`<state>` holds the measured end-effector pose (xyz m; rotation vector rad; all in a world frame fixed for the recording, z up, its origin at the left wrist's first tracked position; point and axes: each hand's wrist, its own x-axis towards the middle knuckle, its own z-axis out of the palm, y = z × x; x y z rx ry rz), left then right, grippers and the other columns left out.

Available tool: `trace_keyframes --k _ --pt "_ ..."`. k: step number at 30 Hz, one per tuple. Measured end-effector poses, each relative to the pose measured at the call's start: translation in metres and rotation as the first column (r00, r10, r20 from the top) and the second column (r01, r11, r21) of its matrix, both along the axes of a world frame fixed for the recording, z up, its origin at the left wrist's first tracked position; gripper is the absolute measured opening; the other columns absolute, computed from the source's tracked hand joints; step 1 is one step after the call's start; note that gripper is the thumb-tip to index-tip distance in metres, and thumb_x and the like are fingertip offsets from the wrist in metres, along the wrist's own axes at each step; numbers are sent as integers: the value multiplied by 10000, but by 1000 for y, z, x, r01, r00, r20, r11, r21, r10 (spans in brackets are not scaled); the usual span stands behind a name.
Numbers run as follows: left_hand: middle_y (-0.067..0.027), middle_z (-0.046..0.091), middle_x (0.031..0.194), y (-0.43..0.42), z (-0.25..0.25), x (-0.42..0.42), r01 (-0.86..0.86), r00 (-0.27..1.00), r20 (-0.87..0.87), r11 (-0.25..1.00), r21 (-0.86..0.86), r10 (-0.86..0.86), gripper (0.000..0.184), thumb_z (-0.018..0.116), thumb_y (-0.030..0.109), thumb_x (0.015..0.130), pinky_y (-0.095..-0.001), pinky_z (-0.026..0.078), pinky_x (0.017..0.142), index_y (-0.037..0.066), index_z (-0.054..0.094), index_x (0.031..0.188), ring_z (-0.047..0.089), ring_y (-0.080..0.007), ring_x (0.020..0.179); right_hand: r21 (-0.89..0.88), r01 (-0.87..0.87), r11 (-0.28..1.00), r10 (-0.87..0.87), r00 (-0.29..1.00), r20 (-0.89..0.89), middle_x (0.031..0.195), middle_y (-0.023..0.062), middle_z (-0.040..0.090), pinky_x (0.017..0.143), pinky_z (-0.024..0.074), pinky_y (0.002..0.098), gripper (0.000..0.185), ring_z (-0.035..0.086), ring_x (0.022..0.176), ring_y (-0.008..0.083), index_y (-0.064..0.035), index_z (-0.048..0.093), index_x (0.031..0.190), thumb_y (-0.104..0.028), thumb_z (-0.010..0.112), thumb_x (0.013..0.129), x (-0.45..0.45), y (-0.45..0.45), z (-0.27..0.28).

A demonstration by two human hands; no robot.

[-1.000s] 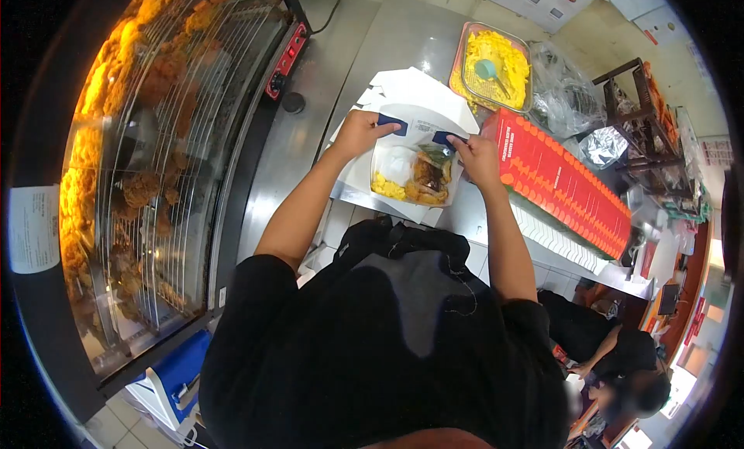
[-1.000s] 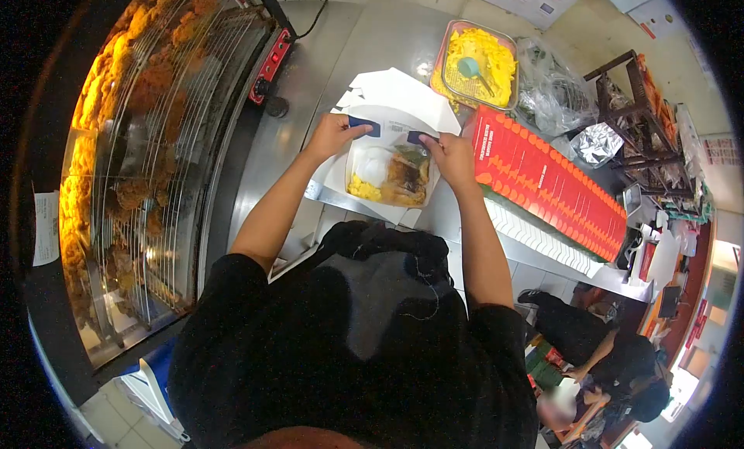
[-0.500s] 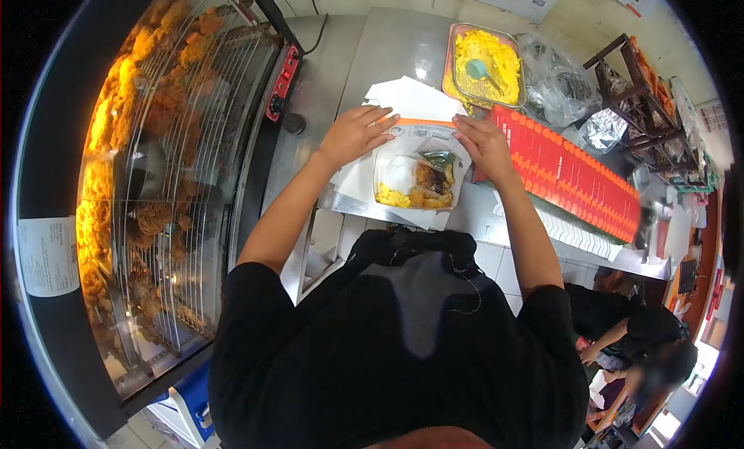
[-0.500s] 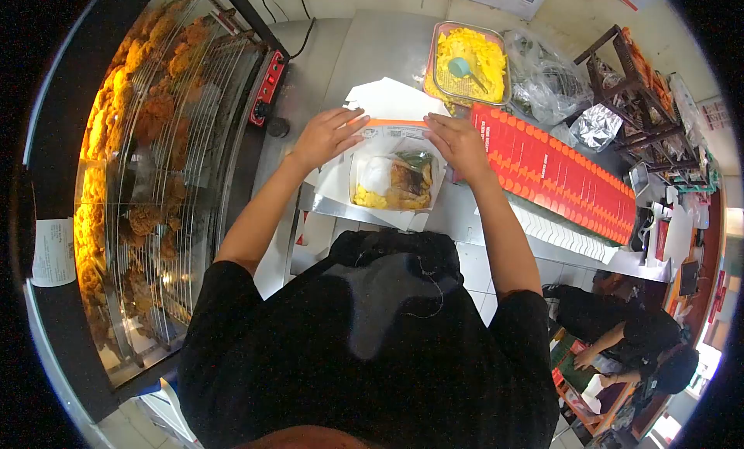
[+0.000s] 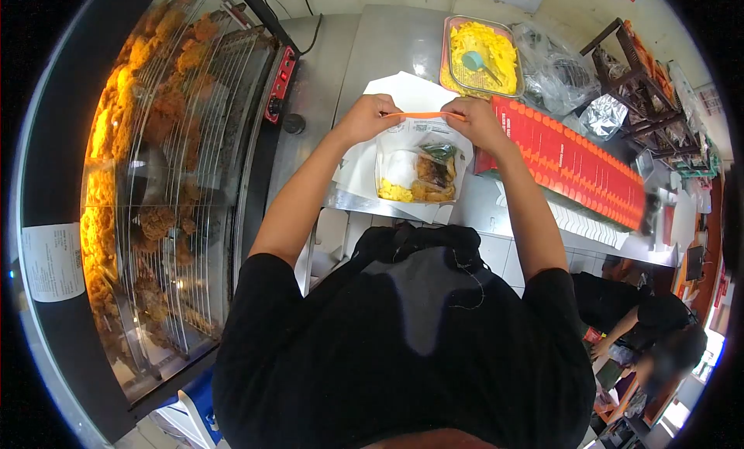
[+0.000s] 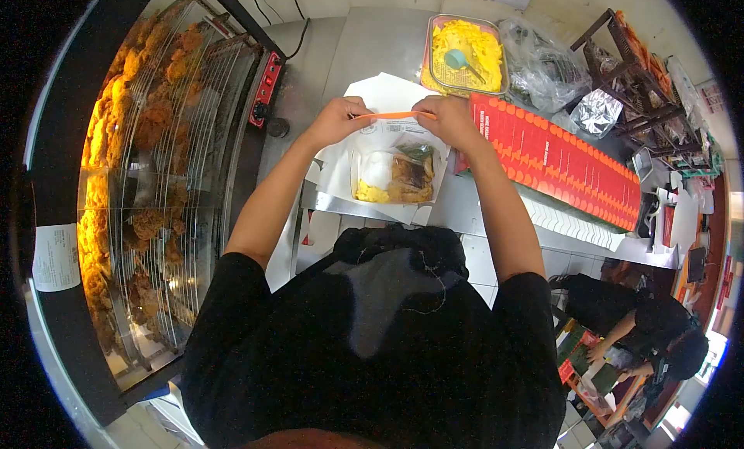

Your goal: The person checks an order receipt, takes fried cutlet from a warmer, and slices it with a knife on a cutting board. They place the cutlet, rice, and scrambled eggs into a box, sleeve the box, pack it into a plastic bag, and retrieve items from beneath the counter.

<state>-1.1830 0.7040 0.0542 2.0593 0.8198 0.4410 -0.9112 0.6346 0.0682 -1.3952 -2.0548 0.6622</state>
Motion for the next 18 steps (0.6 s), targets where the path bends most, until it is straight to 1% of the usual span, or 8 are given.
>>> trace_keyframes --k 3,6,8,11,14,15,17,18 --pt "-40 623 839 -28 6 -7 -214 956 201 977 -16 213 238 713 117 830 -279 475 685 27 692 1049 596 -131 791 15 65 998 -65 998 -7 937 135 683 775 507 381 170 643 862 303 -42 702 992 -127 649 855 -2 -24 12" --pt "-87 646 971 -66 -19 -37 -372 878 318 928 -18 358 285 697 106 839 -304 495 748 41 666 1115 619 -189 833 82 166 983 -170 985 41 985 127 669 800 510 389 181 635 907 303 -56 696 1013 -88 636 845 7 -69 7" --pt "-141 620 1137 -99 -55 -67 -231 959 217 945 232 181 325 672 90 857 -323 508 817 56 638 1179 632 -255 929 212 125 969 -154 980 125 1019 120 660 820 513 395 223 630 936 307 -71 692 1034 -53 629 821 8 -106 -13" --pt "-166 560 1255 -145 -55 -75 60 982 -180 797 601 62 339 645 70 875 -336 512 863 44 616 1211 621 -296 1033 257 92 962 -154 960 234 1146 145 608 919 493 409 372 581 1065 336 -35 647 1102 19 594 738 -6 -150 -50" --pt "-173 526 1303 -180 -69 -62 -246 969 65 948 200 238 394 630 61 883 -321 519 871 67 580 1274 610 -307 1078 218 144 965 -175 976 130 1119 186 624 910 490 396 301 582 1084 351 13 634 1102 -6 603 803 -21 -166 -70" --pt "-166 548 1291 -183 -69 -56 -298 949 152 944 144 277 435 639 91 891 -298 516 870 51 543 1313 603 -269 1105 194 228 954 -238 971 34 1133 189 620 916 489 388 299 592 1073 340 15 619 1117 -34 607 822 -24 -165 -79" --pt "-157 570 1265 -180 -66 -38 -475 828 225 856 -205 513 436 642 105 896 -282 516 850 6 529 1305 603 -232 1088 122 383 916 -364 919 -152 1159 196 611 927 485 372 309 610 1051 316 21 588 1147 -91 615 860 -28 -156 -95" --pt "-152 581 1252 -175 -67 -29 -524 748 227 765 -375 624 440 643 113 898 -274 516 840 -17 522 1301 603 -214 1080 -62 447 892 -448 857 -255 1152 191 617 910 488 360 316 615 1043 295 22 574 1159 -115 616 878 -32 -151 -100"
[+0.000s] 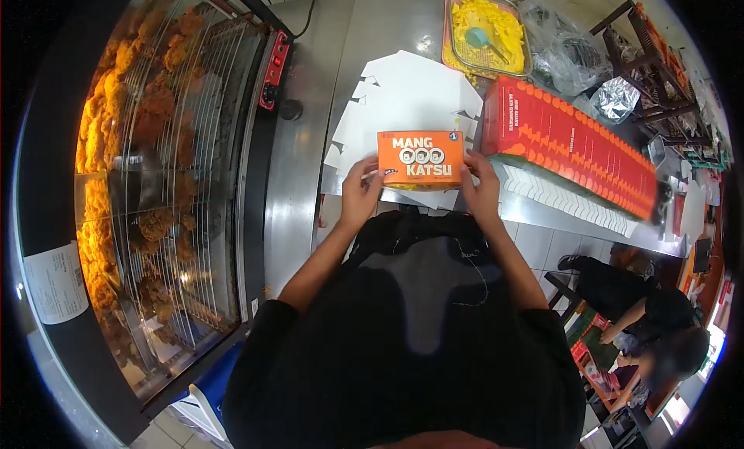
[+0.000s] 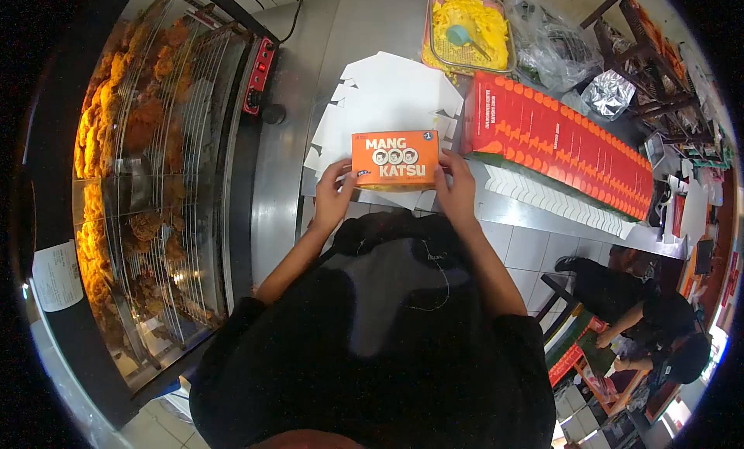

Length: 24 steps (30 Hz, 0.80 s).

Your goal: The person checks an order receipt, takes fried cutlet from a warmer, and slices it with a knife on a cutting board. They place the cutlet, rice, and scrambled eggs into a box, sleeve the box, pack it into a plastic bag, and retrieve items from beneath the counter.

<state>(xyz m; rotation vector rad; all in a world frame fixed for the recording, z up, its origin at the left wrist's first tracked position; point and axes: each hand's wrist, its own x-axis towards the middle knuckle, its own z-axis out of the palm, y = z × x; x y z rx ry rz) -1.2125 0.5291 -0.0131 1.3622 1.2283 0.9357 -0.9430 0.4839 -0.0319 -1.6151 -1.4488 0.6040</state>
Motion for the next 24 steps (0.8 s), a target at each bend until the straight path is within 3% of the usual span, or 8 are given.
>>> trace_keyframes --k 1,4,5,8,13,16,22,24 --pt "-134 615 1180 6 -4 7 -102 992 66 995 -20 104 421 649 107 896 -275 515 812 -69 523 1257 602 -175 1035 -128 56 990 -77 983 -167 1145 185 622 893 491 348 326 619 1035 274 23 560 1172 -140 617 895 -6 7 -2" --pt "-144 611 1162 31 -22 1 -18 997 67 939 -342 43 405 656 93 885 -285 516 792 -71 526 1232 605 -177 997 -327 38 944 -195 866 -461 1120 157 633 856 494 322 382 618 1016 220 26 530 1198 -189 640 901 -5 21 -5" --pt "-155 613 1144 34 -26 0 -25 981 166 924 -382 95 432 688 127 868 -294 515 793 -57 531 1226 603 -184 997 -357 5 934 -206 824 -528 1111 145 636 846 495 316 404 615 1009 204 27 522 1205 -201 651 896 -3 23 -6" --pt "-156 614 1119 40 -22 -4 -49 990 100 916 -398 96 441 693 129 867 -298 503 844 -67 513 1218 614 -177 956 -347 29 938 -230 798 -556 1067 135 641 832 491 306 452 620 962 197 30 521 1214 -228 678 877 1 27 -5" --pt "-173 651 1006 44 6 -11 -111 992 -97 930 -350 82 805 830 333 727 -276 498 730 -99 447 1288 618 -185 903 -483 42 875 -295 837 -461 1075 137 631 877 445 298 488 573 1017 178 22 528 1205 -286 689 862 5 30 31" --pt "-172 657 999 49 13 -14 -95 983 -182 938 -334 35 837 831 362 720 -278 499 717 -96 434 1298 621 -179 872 -500 85 862 -293 888 -353 1062 134 640 875 444 290 485 583 1004 174 35 559 1176 -306 693 858 8 32 29" --pt "-151 671 965 33 0 -6 21 987 -148 955 -295 -67 591 665 376 877 -292 499 711 -63 547 1255 630 -167 810 -443 42 896 -178 946 -271 943 187 702 804 504 348 458 676 888 268 46 634 1132 -340 623 886 5 23 10" --pt "-211 622 1109 24 -7 -5 95 940 -310 983 -157 -140 485 574 346 938 -330 491 776 -4 570 1273 622 -224 928 -396 58 916 -141 973 -183 961 209 691 802 509 368 445 674 881 317 37 624 1158 -335 582 916 3 16 -1"
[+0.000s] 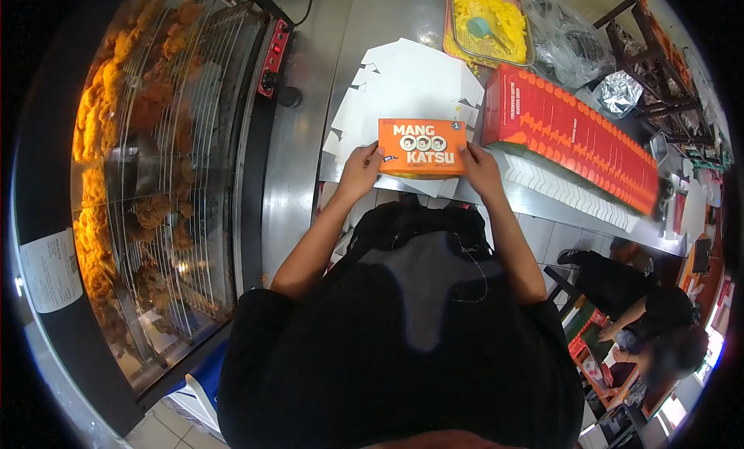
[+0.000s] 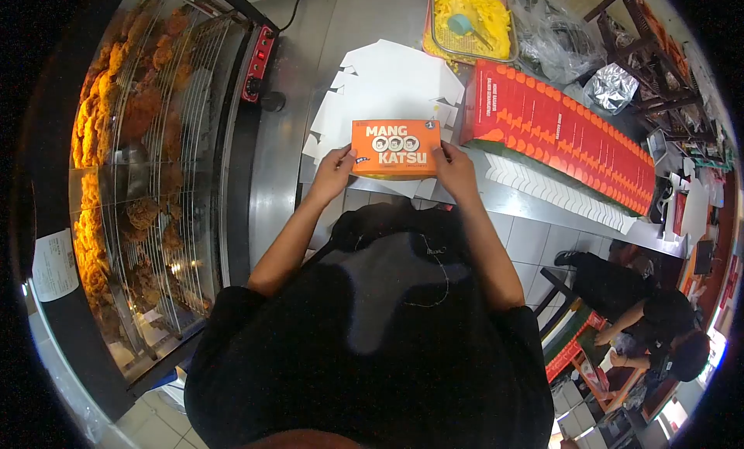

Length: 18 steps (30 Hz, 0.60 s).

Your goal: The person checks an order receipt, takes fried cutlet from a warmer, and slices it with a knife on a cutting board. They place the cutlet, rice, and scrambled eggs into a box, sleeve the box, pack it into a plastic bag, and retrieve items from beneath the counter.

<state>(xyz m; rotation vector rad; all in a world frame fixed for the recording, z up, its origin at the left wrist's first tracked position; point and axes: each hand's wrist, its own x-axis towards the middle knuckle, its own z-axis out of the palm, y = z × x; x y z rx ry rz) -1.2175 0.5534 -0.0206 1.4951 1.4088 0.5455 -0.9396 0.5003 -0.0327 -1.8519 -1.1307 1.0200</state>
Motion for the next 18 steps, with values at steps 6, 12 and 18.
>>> trace_keyframes --k 6,12,18 --pt "-227 324 1479 10 4 -14 485 870 -411 617 620 -271 583 606 358 903 -481 288 1077 120 448 1411 359 -380 1324 259 -621 739 235 599 766 1427 163 441 910 487 386 558 573 1054 316 -103 462 1388 -276 624 882 5 -23 3" --pt "-164 237 1544 44 -4 -23 800 599 -597 431 418 -533 611 557 482 873 -541 201 1117 249 447 1427 288 -393 1346 216 -711 669 278 509 815 1445 138 431 948 459 380 646 548 1062 304 -124 490 1365 -186 708 761 15 -22 -1" --pt "-110 340 1502 28 19 -6 810 584 -676 372 453 -449 635 675 428 818 -480 266 1108 261 468 1395 352 -344 1333 290 -693 660 210 540 815 1415 110 469 937 456 386 585 553 1082 278 -168 545 1300 -91 689 739 17 -24 -5"
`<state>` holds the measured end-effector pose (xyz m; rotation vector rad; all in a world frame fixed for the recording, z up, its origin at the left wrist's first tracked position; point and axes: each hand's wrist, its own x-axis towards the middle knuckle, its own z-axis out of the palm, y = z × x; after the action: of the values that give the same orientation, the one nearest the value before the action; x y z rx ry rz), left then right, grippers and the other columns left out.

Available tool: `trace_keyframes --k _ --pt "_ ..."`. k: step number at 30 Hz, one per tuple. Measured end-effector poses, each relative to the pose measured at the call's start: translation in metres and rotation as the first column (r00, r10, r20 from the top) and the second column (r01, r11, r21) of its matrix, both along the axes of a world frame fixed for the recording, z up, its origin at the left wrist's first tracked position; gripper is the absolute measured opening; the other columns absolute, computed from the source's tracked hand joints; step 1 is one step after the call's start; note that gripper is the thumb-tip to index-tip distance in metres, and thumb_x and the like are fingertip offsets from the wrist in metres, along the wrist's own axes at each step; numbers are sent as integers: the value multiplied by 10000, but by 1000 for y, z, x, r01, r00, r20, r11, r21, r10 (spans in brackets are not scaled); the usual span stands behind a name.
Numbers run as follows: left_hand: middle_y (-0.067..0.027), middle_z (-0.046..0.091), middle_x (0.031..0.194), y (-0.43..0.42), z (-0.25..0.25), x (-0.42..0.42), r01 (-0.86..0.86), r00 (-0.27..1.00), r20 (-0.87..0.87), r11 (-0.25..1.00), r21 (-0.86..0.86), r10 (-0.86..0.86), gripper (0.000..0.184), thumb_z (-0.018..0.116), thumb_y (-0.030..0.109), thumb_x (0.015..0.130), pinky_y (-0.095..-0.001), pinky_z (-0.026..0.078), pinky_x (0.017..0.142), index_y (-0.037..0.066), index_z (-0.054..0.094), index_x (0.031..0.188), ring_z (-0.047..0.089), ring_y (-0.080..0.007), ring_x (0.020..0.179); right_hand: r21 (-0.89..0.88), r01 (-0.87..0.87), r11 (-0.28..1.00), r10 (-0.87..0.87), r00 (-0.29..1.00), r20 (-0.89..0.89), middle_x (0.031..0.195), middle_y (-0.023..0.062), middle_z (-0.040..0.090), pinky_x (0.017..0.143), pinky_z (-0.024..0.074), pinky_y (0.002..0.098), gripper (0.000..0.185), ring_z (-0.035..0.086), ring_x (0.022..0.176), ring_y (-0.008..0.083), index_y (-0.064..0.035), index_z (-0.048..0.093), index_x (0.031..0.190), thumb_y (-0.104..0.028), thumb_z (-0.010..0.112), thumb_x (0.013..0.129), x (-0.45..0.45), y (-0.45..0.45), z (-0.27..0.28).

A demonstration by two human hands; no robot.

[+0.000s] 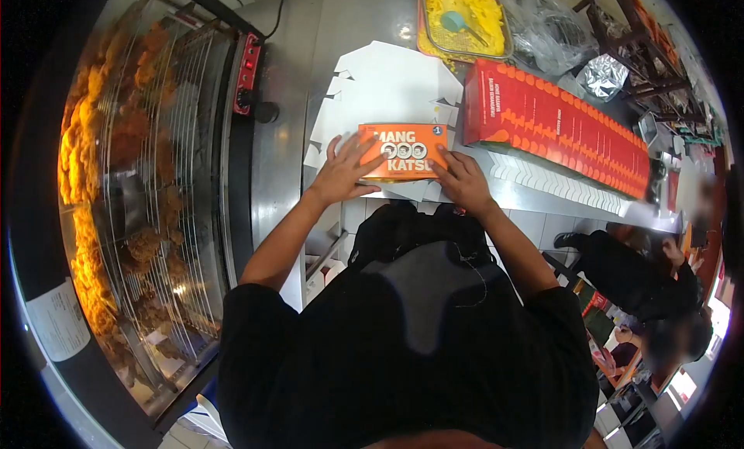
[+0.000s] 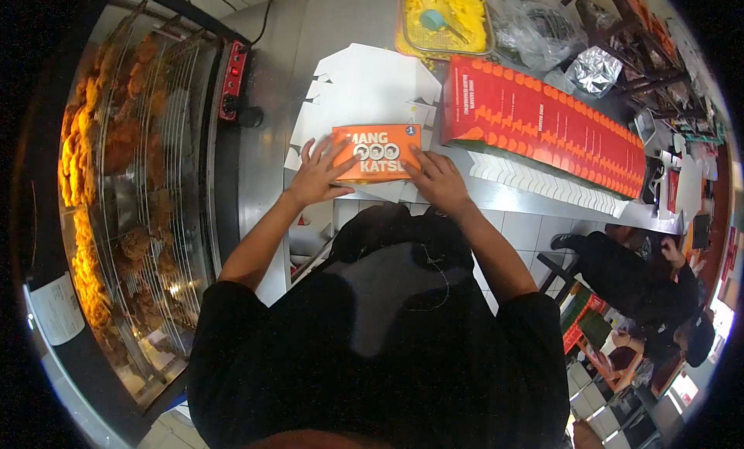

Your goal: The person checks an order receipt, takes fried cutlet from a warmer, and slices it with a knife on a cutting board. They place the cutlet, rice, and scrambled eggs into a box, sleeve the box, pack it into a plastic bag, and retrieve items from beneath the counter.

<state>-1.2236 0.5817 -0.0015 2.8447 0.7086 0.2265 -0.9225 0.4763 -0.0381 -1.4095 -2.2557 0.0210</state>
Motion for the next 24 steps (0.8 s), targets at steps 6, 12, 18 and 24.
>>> trace_keyframes --k 6,12,18,24 --pt "-76 548 1338 -17 -25 46 101 968 232 995 -25 -92 318 699 214 831 -485 345 1072 150 667 1141 462 -281 1295 7 30 1000 -29 995 -95 1279 126 557 915 460 401 440 557 1107 292 -105 620 1163 -60 649 726 -3 -17 1" --pt "-101 603 1264 -50 -20 83 -175 940 300 984 23 160 291 677 76 814 -494 369 1043 125 690 1101 525 -343 1221 128 469 874 -415 857 -306 1234 144 574 931 454 440 461 560 1103 331 -87 596 1190 -100 720 746 115 -71 61" --pt "-163 555 1305 -73 -13 119 -335 886 315 940 -71 340 320 615 45 840 -487 324 1071 86 681 1150 478 -378 1247 112 980 165 -704 197 -682 1014 105 681 800 490 295 274 645 884 190 -8 635 1118 -203 596 929 409 -144 97" --pt "-184 544 1277 -67 0 120 -335 912 171 917 -214 373 317 628 -37 820 -432 386 1037 66 685 1114 488 -366 1223 -757 648 85 -722 -484 -495 1046 56 635 835 485 402 347 591 971 217 -67 638 1099 -362 580 925 618 -204 79"
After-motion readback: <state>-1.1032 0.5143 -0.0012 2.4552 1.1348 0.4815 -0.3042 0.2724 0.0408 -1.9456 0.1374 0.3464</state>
